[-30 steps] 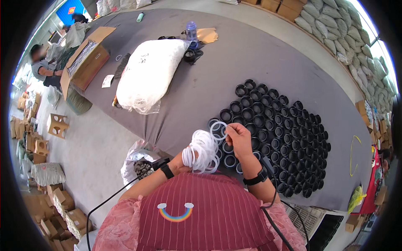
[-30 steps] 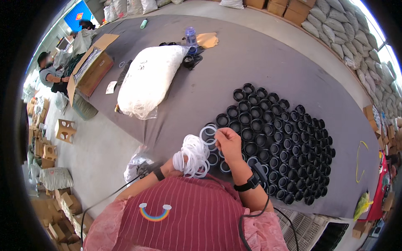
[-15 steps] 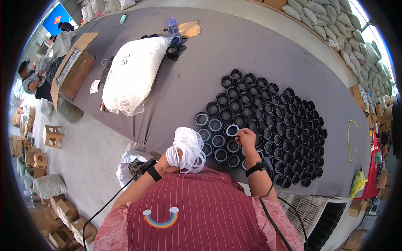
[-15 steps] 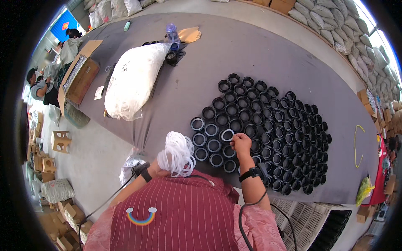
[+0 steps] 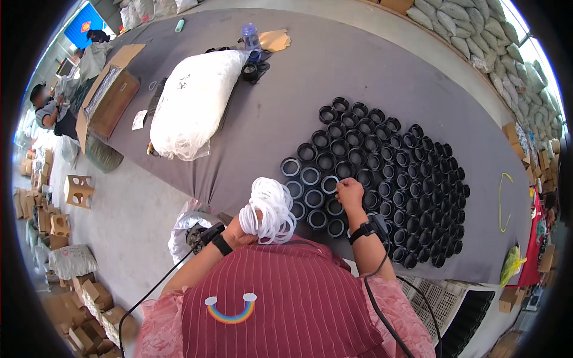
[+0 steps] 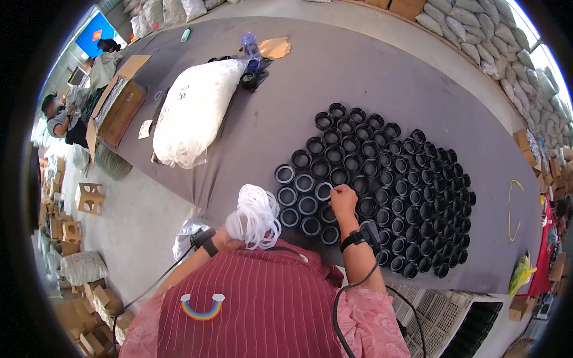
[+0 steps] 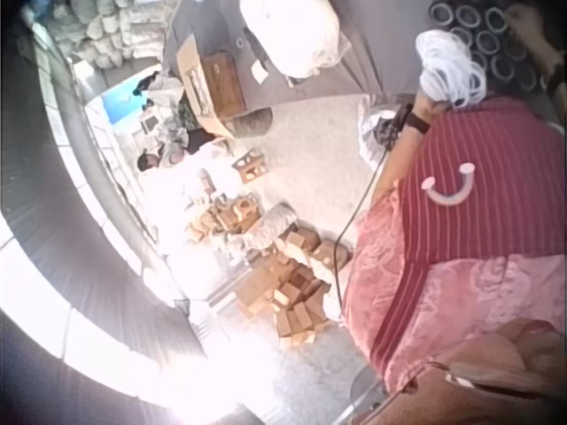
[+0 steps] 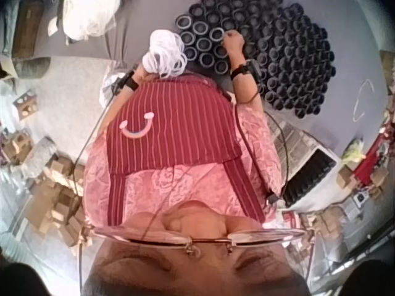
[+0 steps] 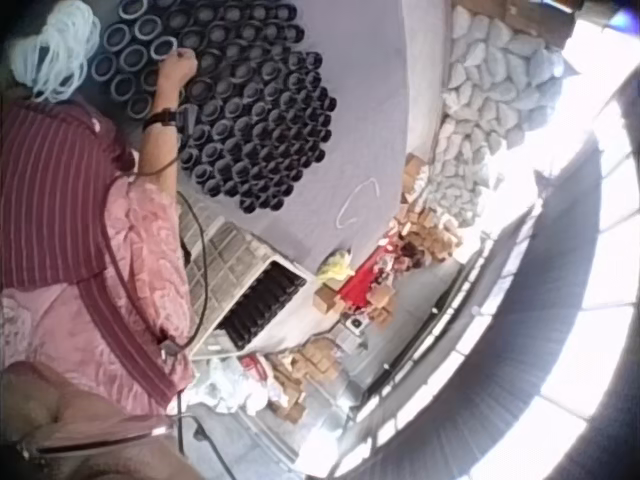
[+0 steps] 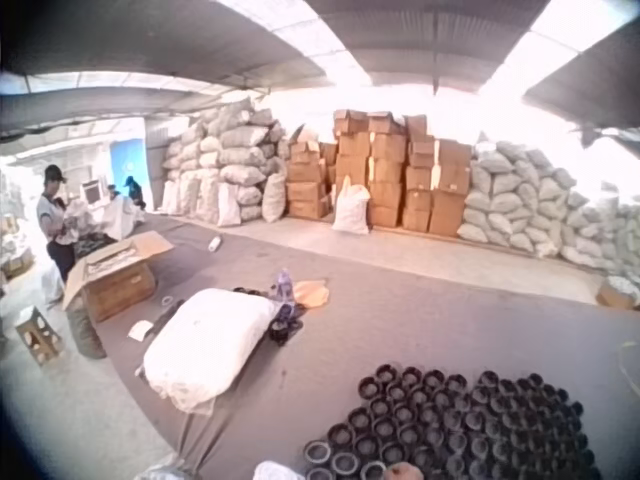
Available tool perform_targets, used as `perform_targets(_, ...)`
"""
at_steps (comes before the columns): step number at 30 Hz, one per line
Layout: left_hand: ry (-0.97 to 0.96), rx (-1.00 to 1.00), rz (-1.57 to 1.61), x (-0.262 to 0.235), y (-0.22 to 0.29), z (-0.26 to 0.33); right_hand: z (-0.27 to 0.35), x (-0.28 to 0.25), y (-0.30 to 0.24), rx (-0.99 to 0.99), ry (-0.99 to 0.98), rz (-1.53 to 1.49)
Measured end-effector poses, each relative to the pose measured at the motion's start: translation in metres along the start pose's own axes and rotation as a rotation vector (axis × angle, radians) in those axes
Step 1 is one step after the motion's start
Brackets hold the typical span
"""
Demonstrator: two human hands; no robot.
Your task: Assembling black plastic rings with white plastic loops.
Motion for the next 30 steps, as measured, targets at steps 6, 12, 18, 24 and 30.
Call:
perform_targets(6, -0.099, 0.014, -0.096, -0.003, -0.005, -0.003, 0.025, -0.007, -0.032, -0.362, 0.196, 0.363)
perform_targets(12, -0.068, -0.067, 0.01, 0.031, -0.018, -0.008, 0.106, 0.014, -0.102, -0.371, -0.368, -0.215)
perform_targets(18, -0.094, -0.093, -0.019, 0.038, -0.039, -0.017, 0.136, 0.016, -0.122, -0.372, -0.58, -0.356)
perform_targets(24, -0.145, 0.017, -0.163, 0.044, -0.046, -0.021, 0.107, -0.011, -0.079, 0.012, -0.643, -0.622)
perform_targets(30, -0.062, -0.074, 0.088, 0.038, -0.065, -0.021, 0.08, -0.021, -0.053, 0.133, -0.766, -0.691)
Point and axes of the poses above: each hand's wrist, its own z-axis away from the middle knuckle, its own x-axis out of the palm, y = z × x, the point moved 9 cm from there along -z, towards the middle knuckle, and after that the axes turned 15 degrees about x, right-handed, at the moved point
